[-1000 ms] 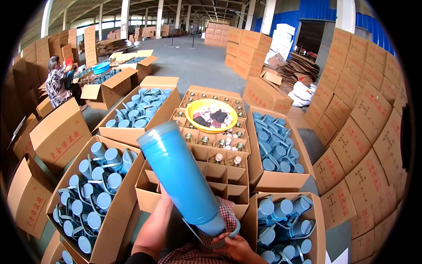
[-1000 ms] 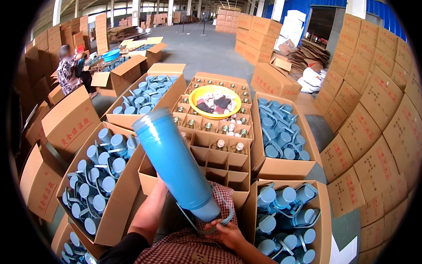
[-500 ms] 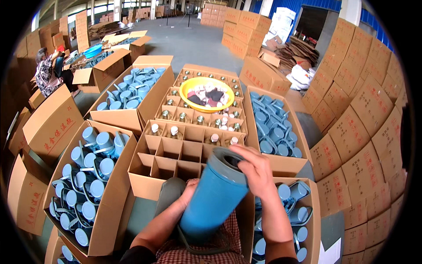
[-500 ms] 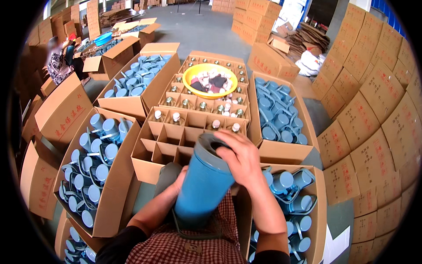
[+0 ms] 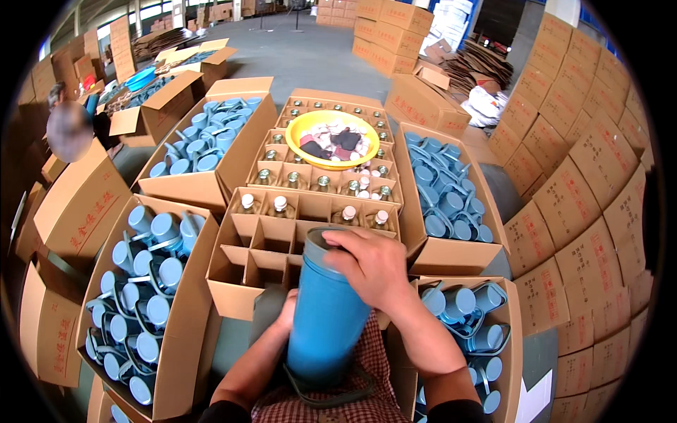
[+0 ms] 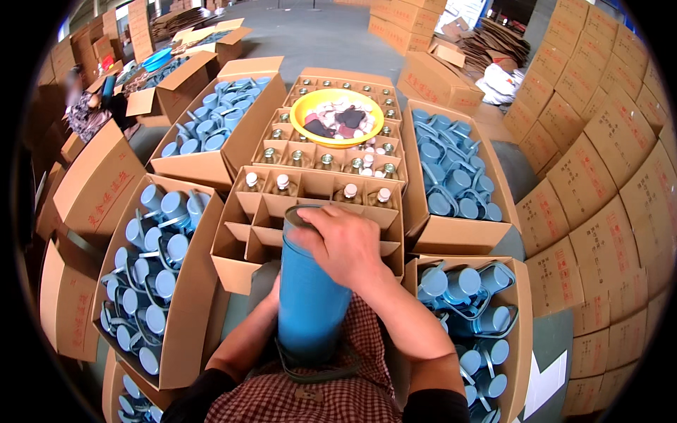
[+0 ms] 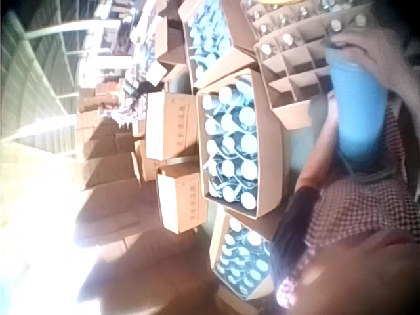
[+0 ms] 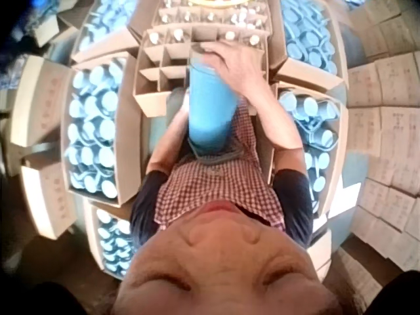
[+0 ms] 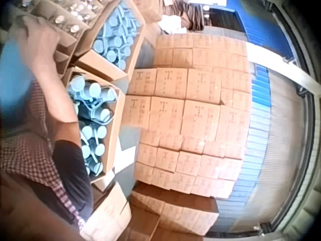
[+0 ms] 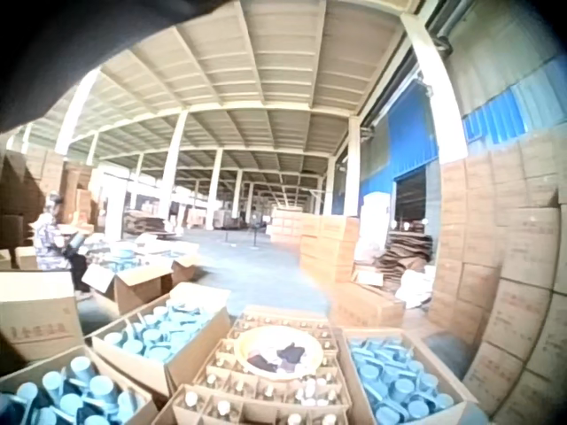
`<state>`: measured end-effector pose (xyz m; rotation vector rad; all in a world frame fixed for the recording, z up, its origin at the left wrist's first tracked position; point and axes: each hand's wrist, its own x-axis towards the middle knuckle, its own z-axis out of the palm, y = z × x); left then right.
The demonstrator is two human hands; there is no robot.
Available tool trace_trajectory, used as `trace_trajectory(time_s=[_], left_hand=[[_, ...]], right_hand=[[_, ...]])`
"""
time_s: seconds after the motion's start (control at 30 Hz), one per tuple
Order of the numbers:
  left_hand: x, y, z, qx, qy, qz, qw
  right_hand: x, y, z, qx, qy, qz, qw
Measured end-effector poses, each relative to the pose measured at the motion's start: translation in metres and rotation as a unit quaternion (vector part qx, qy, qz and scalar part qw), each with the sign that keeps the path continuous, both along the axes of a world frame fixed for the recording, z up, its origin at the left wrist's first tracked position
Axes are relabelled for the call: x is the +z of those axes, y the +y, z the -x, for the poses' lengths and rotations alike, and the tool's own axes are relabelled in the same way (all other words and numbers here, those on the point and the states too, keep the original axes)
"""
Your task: The person assembles blue thermos flasks by hand in a warehouse setting. They pick up a flask body, insert a metal stopper, and screw on a lid, then place the completed unit into a cardboard box. The process is repeated for multiple units.
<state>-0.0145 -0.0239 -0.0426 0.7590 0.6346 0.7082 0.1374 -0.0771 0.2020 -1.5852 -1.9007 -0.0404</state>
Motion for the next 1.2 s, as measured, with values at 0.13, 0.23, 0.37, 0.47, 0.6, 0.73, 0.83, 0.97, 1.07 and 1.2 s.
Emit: trace_trajectory(time_s=[0.13, 0.23, 0.37, 0.47, 0.6, 0.73, 0.83, 0.97, 1.07, 1.2], left_hand=[[0.044, 0.032, 0.017, 0.088, -0.06, -0.153, 0.982], [0.088, 0.082, 0.041, 0.104, -0.167, -0.256, 0.946], [0.15, 0.113, 0.04, -0.013, -0.114, -0.334, 0.936], [0.168, 0.134, 0.04, 0.072, 0.036, -0.411, 0.908], [0.156, 0.169, 0.023, 0.169, 0.009, -0.336, 0.927], [0.108, 0.177, -0.008, 0.167, -0.05, -0.182, 0.968], [0.069, 0.19, -0.017, 0.201, -0.144, 0.054, 0.967], [0.044, 0.189, -0.024, 0.234, -0.104, 0.17, 0.951], [0.041, 0.184, -0.03, 0.247, -0.056, 0.217, 0.943], [0.035, 0.173, -0.036, 0.217, -0.112, 0.217, 0.945]], right_hand=[[-0.028, 0.039, -0.019, 0.101, 0.4, 0.11, 0.904], [-0.051, 0.069, -0.02, 0.21, 0.49, 0.116, 0.838], [-0.094, 0.109, -0.023, 0.289, 0.673, 0.135, 0.667], [-0.133, 0.133, -0.017, 0.179, 0.667, 0.084, 0.718], [-0.199, 0.171, -0.072, -0.008, 0.578, 0.059, 0.814], [-0.253, 0.186, -0.177, -0.3, 0.323, 0.12, 0.889], [-0.275, 0.199, -0.215, -0.392, 0.094, 0.199, 0.893], [-0.298, 0.197, -0.215, -0.341, -0.163, 0.312, 0.871], [-0.318, 0.192, -0.226, -0.377, -0.161, 0.26, 0.874], [-0.307, 0.18, -0.232, -0.328, -0.077, 0.264, 0.904]])
